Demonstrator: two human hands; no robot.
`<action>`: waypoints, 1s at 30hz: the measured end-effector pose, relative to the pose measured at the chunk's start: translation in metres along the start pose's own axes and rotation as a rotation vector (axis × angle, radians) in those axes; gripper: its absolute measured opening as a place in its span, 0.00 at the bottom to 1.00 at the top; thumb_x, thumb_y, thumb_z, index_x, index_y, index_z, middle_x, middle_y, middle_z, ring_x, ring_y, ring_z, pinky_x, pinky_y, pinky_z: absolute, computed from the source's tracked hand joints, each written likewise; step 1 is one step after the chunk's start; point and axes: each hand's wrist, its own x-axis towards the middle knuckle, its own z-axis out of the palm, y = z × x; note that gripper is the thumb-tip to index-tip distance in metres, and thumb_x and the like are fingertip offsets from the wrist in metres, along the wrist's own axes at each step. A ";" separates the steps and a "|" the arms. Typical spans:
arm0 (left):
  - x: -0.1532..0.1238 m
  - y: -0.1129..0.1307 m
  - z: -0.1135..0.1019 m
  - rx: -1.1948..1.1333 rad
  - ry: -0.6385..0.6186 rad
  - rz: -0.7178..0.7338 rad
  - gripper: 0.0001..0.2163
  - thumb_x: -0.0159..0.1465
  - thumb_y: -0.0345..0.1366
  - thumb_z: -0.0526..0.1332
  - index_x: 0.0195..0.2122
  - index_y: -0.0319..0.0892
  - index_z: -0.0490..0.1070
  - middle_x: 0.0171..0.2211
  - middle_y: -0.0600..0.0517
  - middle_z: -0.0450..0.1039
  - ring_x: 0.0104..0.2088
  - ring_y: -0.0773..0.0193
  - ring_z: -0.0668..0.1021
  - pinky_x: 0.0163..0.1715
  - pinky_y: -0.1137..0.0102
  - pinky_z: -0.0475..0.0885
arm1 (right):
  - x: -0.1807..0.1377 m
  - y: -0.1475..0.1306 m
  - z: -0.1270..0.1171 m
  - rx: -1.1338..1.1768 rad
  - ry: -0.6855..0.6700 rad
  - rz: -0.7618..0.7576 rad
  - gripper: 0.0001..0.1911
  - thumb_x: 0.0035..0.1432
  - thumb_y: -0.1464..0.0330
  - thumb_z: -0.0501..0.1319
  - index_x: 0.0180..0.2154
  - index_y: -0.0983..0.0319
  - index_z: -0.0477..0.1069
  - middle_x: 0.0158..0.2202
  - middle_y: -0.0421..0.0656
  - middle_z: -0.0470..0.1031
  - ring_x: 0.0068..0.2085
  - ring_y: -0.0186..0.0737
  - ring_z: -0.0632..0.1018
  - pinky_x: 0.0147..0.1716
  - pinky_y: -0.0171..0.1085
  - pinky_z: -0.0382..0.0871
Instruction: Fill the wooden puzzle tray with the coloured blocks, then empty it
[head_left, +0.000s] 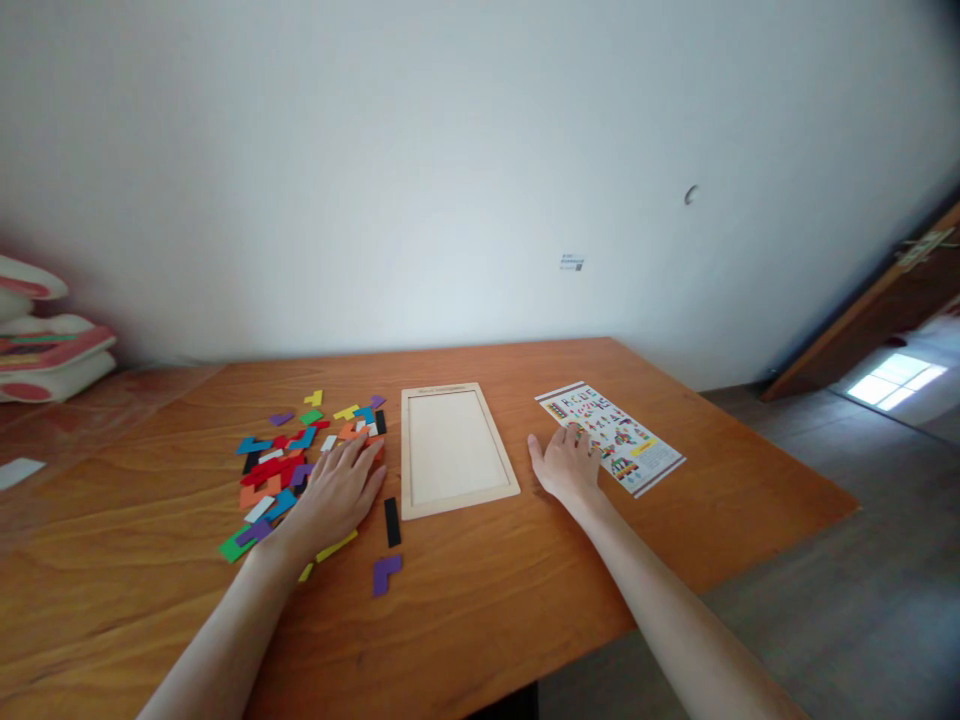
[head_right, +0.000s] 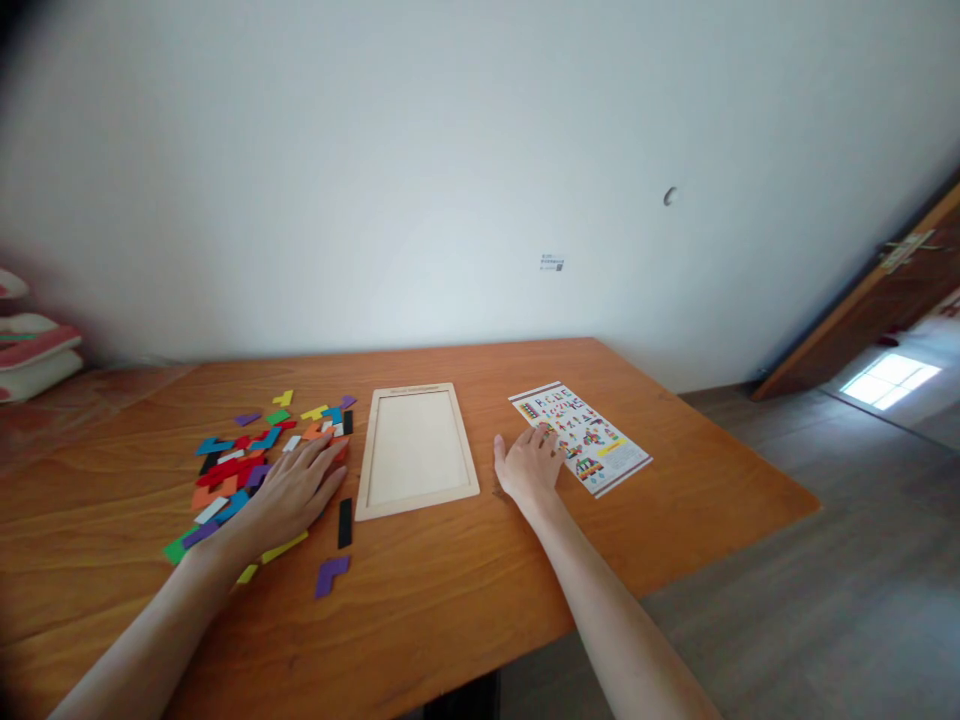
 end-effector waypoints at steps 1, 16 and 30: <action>0.000 0.001 0.000 -0.008 0.007 -0.006 0.24 0.71 0.43 0.43 0.63 0.39 0.64 0.63 0.38 0.64 0.62 0.45 0.68 0.62 0.47 0.61 | 0.001 -0.006 0.000 -0.009 -0.002 -0.009 0.37 0.68 0.55 0.47 0.61 0.83 0.63 0.65 0.73 0.58 0.63 0.74 0.62 0.56 0.65 0.56; 0.002 0.025 -0.021 -0.183 0.076 0.245 0.17 0.71 0.36 0.49 0.57 0.42 0.69 0.59 0.43 0.68 0.58 0.51 0.70 0.59 0.54 0.67 | -0.017 -0.041 -0.011 -0.095 0.034 -0.101 0.34 0.67 0.55 0.48 0.60 0.78 0.65 0.61 0.70 0.64 0.57 0.67 0.69 0.52 0.61 0.58; -0.006 0.049 -0.029 -0.282 -0.054 0.296 0.22 0.71 0.44 0.53 0.64 0.45 0.61 0.62 0.42 0.65 0.61 0.49 0.68 0.61 0.52 0.64 | -0.010 -0.088 -0.004 0.340 0.019 -0.944 0.14 0.68 0.68 0.53 0.50 0.63 0.73 0.59 0.53 0.71 0.61 0.46 0.69 0.60 0.45 0.61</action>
